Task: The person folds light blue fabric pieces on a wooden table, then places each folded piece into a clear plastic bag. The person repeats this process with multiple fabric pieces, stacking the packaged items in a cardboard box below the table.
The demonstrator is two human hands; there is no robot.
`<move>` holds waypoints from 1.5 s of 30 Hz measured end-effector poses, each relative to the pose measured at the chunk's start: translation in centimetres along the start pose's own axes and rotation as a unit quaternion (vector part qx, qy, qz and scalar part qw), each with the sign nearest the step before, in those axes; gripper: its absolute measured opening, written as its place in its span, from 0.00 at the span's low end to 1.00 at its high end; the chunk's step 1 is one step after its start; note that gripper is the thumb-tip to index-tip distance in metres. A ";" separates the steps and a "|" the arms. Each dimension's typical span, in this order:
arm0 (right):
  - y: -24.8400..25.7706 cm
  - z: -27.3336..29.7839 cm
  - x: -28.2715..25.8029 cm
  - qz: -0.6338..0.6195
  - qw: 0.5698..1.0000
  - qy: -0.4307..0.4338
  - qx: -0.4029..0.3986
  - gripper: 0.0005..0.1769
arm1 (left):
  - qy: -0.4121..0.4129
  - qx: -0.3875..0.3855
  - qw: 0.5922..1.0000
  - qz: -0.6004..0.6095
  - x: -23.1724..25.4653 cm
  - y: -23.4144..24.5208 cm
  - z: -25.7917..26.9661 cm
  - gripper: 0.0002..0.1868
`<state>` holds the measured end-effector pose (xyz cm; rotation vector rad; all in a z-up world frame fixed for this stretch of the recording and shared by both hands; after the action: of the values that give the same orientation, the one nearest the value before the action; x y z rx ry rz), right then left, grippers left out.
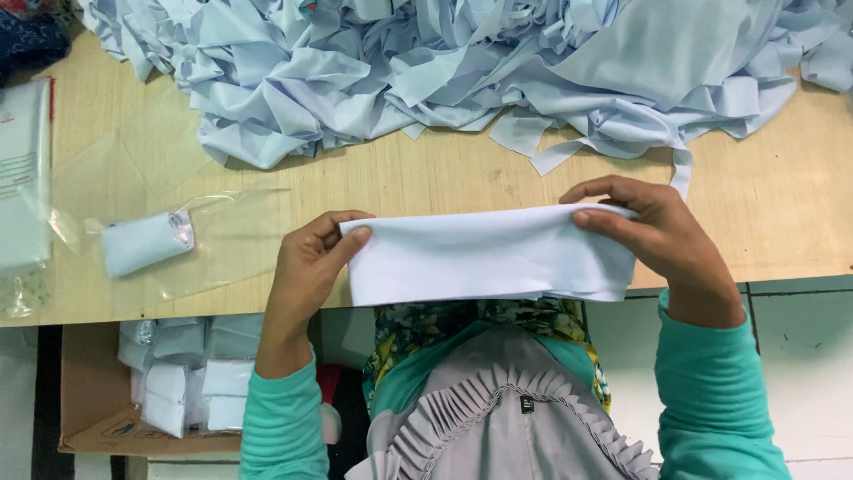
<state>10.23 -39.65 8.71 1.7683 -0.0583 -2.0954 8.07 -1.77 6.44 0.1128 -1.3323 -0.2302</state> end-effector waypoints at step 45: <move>-15.5 -18.1 -1.7 0.531 0.732 0.427 0.001 0.07 | 0.083 -0.136 0.985 -0.062 -3.8 -6.2 9.2 0.24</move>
<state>23.57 -20.89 2.30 1.8260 -0.6322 -0.4079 -2.37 -6.48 3.65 -0.0160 -1.1170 -0.4956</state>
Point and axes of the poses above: each hand's wrist, its own z-axis away from the middle knuckle, its own y-axis out of the back of the hand, x = y × z, the point moved 5 cm from there along -z, towards the middle knuckle, and after that the axes turned 4 degrees about -z, right-handed, at the moved point
